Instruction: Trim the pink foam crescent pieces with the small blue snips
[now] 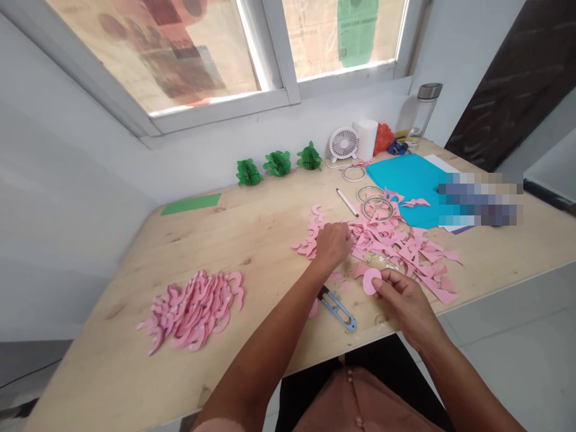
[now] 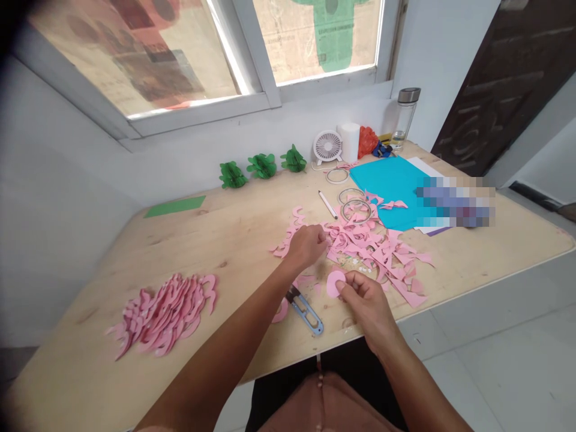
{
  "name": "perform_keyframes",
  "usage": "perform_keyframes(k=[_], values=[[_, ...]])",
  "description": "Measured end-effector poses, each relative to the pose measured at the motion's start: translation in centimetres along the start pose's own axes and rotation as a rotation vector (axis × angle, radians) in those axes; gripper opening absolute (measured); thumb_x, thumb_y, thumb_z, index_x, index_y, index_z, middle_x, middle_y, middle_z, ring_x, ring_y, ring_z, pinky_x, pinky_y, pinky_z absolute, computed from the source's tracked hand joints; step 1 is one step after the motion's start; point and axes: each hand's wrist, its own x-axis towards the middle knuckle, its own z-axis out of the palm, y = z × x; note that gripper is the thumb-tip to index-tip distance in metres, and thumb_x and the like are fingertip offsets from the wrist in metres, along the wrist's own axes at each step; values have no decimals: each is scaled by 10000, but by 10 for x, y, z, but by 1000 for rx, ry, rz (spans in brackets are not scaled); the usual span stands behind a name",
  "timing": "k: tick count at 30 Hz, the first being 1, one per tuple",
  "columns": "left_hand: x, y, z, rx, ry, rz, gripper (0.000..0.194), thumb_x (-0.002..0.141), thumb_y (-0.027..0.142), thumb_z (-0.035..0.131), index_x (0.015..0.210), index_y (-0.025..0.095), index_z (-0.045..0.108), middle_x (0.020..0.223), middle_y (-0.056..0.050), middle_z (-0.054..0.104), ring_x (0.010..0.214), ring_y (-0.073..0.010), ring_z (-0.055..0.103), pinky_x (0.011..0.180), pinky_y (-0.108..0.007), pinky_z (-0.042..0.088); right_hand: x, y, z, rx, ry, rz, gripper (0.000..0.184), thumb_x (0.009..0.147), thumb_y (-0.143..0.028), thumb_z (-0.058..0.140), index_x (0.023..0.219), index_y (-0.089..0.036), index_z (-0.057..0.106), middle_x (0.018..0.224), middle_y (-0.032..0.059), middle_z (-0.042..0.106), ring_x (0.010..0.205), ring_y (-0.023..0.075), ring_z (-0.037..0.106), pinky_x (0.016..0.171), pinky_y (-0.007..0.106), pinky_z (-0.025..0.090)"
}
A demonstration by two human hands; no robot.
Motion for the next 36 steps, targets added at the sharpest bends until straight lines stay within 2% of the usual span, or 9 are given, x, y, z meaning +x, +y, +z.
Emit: perform_keyframes(k=[8, 12, 16, 18, 21, 29, 36], values=[[-39, -9, -18, -457, -6, -80, 116, 749, 232, 569, 655, 177, 609, 639, -2, 635, 635, -151, 592, 591, -255, 436, 0, 1, 1, 10, 18, -21, 284, 705, -463, 693, 707, -190, 614, 636, -18, 516, 610, 133, 444, 561, 245, 350], [-63, -7, -19, -708, -43, -115, 135, 755, 267, 567, 753, 150, 634, 673, -24, 662, 618, -139, 609, 582, -246, 463, 0, -3, 4, -55, 62, -69, 249, 727, -449, 674, 712, -203, 633, 638, -9, 538, 619, 145, 467, 559, 257, 380], [-78, -3, -19, -1119, -72, -226, 140, 687, 280, 662, 728, 148, 643, 666, -19, 662, 600, -122, 601, 580, -232, 460, 2, -1, 4, -98, 78, -117, 245, 722, -439, 675, 709, -197, 641, 646, 3, 559, 642, 153, 485, 570, 260, 394], [-82, -2, -18, -1211, -56, -240, 135, 671, 255, 679, 754, 151, 663, 682, -16, 671, 609, -119, 604, 589, -229, 463, 3, 1, 4, -103, 84, -118, 253, 713, -442, 681, 714, -191, 644, 651, 6, 567, 645, 155, 493, 571, 264, 396], [-87, 1, -17, -1172, 15, -216, 155, 686, 201, 656, 832, 156, 685, 732, -20, 685, 648, -127, 612, 626, -242, 473, 3, 3, 5, -101, 85, -86, 257, 717, -447, 675, 750, -193, 649, 666, 4, 571, 614, 152, 495, 547, 272, 394], [-106, 15, -17, -673, 295, -32, 120, 759, 118, 553, 758, 193, 648, 759, -7, 670, 753, -155, 606, 746, -286, 472, 1, -1, 14, -58, 73, -82, 245, 701, -434, 692, 696, -198, 628, 598, -29, 531, 553, 122, 447, 532, 256, 351], [-114, 17, -10, -589, 361, 58, 226, 776, 87, 558, 930, 208, 670, 875, -19, 703, 823, -166, 633, 796, -306, 494, 0, 0, 15, 15, 47, -65, 279, 689, -439, 707, 651, -186, 595, 580, -24, 508, 576, 122, 421, 535, 247, 321]])
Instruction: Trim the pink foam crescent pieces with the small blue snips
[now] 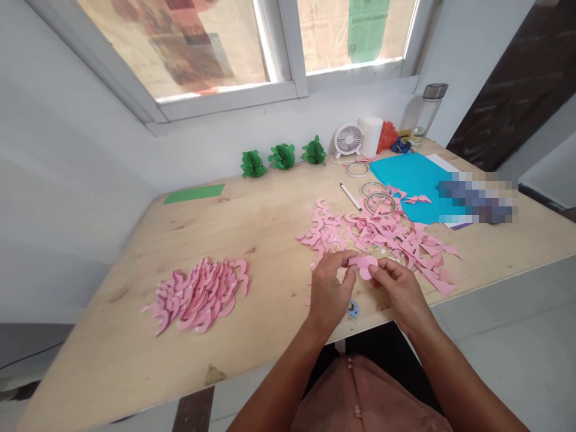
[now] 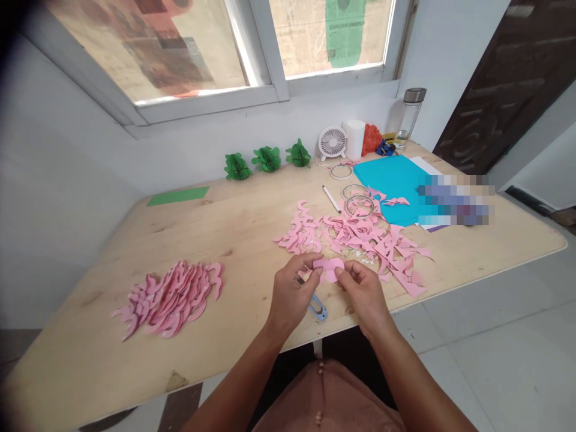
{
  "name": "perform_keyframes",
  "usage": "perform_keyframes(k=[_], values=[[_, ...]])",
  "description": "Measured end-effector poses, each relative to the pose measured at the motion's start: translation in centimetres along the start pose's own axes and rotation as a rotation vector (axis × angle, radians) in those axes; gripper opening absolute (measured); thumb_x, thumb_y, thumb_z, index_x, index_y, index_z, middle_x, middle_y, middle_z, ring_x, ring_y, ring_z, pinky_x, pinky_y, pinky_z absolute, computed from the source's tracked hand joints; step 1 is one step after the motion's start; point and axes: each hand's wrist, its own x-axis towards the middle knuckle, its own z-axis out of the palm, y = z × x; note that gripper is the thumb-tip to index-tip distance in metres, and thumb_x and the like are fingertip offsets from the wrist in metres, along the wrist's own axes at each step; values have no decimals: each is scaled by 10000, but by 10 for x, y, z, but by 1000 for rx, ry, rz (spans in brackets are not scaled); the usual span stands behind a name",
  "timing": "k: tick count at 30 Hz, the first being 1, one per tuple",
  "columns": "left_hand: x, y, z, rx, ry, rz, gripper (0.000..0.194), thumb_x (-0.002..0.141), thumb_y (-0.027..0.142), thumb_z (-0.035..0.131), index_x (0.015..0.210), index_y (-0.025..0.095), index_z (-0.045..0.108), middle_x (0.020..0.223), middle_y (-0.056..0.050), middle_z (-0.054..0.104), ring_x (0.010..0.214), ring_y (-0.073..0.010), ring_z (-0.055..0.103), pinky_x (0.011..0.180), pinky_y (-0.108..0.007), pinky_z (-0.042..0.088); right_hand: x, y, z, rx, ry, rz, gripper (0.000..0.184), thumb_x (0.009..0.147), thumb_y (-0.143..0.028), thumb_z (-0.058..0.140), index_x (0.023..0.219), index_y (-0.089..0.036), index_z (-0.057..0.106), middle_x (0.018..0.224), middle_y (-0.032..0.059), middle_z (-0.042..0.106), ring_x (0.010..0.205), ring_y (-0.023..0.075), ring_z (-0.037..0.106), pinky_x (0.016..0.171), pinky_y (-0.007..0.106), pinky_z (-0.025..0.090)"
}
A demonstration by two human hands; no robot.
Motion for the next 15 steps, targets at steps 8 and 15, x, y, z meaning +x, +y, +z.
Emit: perform_keyframes(k=[8, 15], values=[[-5, -5, 1, 95, 65, 177, 200, 788, 72, 570, 902, 201, 671, 861, -30, 722, 828, -194, 643, 793, -368, 493, -1, 1, 3, 59, -14, 12, 275, 684, -423, 725, 647, -187, 588, 588, -29, 496, 578, 116, 402, 541, 242, 303], [-6, -10, 2, 239, 117, 331, 184, 840, 106, 518, 921, 185, 664, 805, -39, 713, 756, -191, 634, 722, -360, 479, -2, 2, 4, 124, -43, 29, 266, 686, -401, 736, 630, -188, 587, 587, -37, 506, 581, 112, 406, 567, 244, 306]])
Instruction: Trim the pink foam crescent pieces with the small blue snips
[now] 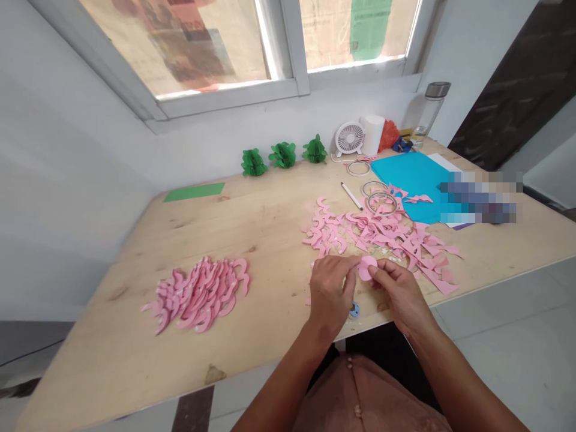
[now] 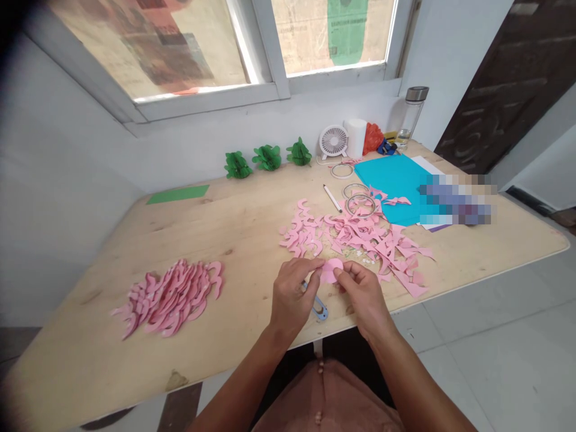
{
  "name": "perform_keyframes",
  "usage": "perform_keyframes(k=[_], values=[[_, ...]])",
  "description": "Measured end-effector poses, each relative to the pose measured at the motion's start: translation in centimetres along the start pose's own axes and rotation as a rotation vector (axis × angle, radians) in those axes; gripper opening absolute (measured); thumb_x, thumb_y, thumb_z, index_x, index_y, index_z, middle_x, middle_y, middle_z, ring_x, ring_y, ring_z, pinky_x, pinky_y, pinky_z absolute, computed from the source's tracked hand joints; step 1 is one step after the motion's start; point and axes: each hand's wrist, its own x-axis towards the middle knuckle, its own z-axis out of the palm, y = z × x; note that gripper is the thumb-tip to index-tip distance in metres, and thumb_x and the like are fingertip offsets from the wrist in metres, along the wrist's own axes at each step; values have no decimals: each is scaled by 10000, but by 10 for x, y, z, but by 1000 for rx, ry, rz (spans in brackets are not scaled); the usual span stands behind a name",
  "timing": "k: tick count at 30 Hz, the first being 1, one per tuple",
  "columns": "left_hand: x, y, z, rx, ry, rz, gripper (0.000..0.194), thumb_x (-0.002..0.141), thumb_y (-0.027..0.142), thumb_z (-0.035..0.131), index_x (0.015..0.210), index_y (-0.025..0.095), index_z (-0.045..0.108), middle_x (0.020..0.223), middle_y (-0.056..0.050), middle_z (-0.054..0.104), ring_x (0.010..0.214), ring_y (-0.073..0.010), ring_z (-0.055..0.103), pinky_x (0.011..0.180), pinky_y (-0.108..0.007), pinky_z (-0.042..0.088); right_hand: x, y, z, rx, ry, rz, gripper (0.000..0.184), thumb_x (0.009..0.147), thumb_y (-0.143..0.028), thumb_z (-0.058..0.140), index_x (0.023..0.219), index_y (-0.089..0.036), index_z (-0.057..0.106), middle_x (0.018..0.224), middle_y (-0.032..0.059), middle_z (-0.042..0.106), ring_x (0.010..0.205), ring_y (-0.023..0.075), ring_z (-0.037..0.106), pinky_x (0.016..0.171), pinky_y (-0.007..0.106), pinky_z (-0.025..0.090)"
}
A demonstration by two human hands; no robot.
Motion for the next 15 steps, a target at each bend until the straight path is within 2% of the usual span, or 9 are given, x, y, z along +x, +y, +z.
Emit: perform_keyframes(k=[7, 15], values=[[-3, -2, 2, 89, 2, 100, 211, 861, 98, 478, 960, 170, 650, 786, -34, 712, 745, -176, 644, 721, -343, 445, 0, -1, 1, 57, 0, 21, 255, 676, -390, 751, 649, -186, 600, 597, -37, 515, 586, 107, 419, 583, 239, 320], [-4, -1, 3, 143, 35, 146, 207, 864, 83, 470, 968, 169, 627, 767, -23, 711, 737, -171, 645, 716, -331, 420, -2, -3, 3, 61, 11, 22, 278, 648, -404, 763, 625, -183, 596, 585, -31, 500, 576, 112, 412, 566, 246, 321]])
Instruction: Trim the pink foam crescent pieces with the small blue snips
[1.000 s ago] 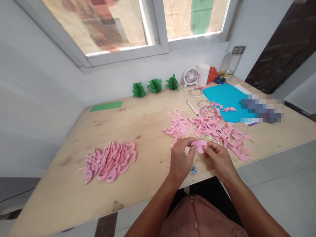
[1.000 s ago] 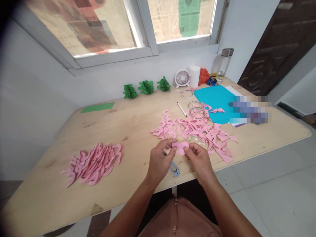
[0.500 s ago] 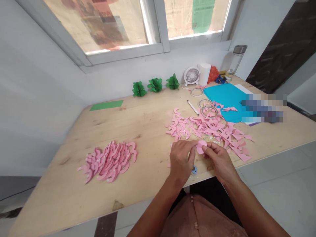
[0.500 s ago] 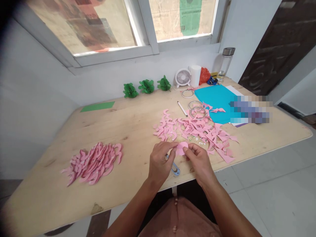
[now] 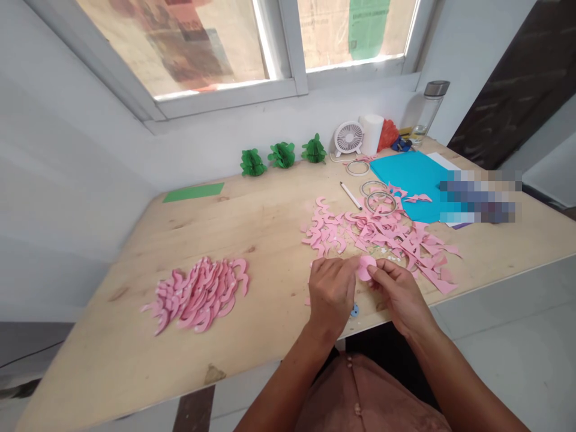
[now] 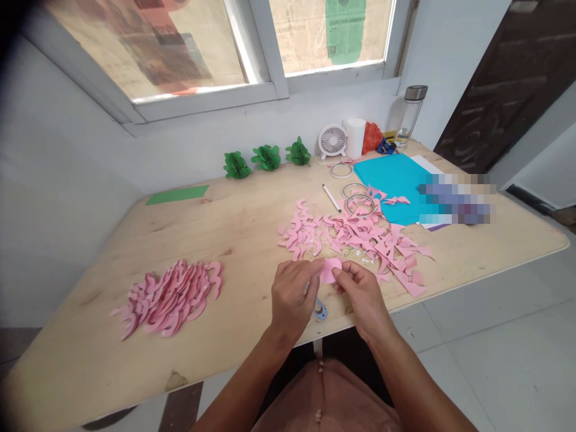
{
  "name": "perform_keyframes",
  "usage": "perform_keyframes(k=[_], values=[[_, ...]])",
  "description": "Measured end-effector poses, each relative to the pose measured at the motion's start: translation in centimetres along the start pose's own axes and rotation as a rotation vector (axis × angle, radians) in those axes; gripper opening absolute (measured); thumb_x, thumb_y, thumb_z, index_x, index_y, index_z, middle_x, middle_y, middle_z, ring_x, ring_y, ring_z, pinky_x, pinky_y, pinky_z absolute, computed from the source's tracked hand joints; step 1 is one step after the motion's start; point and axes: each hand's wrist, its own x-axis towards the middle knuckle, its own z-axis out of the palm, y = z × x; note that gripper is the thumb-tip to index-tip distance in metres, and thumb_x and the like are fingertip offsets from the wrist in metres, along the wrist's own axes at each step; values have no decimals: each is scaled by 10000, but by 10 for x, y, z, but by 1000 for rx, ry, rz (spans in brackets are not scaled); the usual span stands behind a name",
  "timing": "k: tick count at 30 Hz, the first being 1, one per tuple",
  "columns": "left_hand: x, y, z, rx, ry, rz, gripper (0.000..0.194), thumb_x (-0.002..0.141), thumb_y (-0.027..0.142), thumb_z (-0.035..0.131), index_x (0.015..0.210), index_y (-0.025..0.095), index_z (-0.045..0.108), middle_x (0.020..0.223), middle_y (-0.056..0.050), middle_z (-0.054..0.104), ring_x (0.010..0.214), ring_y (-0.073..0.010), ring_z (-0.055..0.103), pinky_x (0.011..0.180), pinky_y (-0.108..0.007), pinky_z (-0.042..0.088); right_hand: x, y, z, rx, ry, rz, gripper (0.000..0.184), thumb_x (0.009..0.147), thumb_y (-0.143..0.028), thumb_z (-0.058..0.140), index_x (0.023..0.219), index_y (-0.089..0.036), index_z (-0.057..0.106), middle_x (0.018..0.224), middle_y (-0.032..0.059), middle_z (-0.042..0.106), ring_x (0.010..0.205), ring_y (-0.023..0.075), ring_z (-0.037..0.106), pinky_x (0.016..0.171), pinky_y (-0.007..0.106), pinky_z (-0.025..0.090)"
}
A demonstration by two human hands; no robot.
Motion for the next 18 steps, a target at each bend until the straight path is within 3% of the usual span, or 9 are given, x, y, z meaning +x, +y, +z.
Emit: perform_keyframes(k=[8, 12, 18], values=[[-1, 2, -2, -43, 4, -44, 136, 853, 94, 499, 823, 188, 593, 774, -13, 699, 773, -165, 648, 757, -340, 433, -1, -1, 0, 15, 1, 18, 273, 638, -398, 776, 622, -186, 605, 593, -33, 514, 590, 114, 430, 583, 246, 329], [1, 2, -3, -3, 68, -48, 114, 820, 89, 533, 797, 183, 594, 887, -77, 659, 897, -213, 592, 791, -373, 466, 1, 2, -1, 7, 0, 19, 252, 659, -386, 769, 640, -191, 610, 598, -35, 521, 589, 110, 426, 588, 246, 324], [3, 3, -3, 17, 91, 40, 127, 787, 57, 555, 763, 181, 567, 741, -39, 620, 792, -197, 543, 747, -365, 459, 2, 4, -2, -16, -6, -11, 253, 671, -383, 755, 631, -188, 600, 583, -37, 515, 574, 107, 418, 579, 245, 320]])
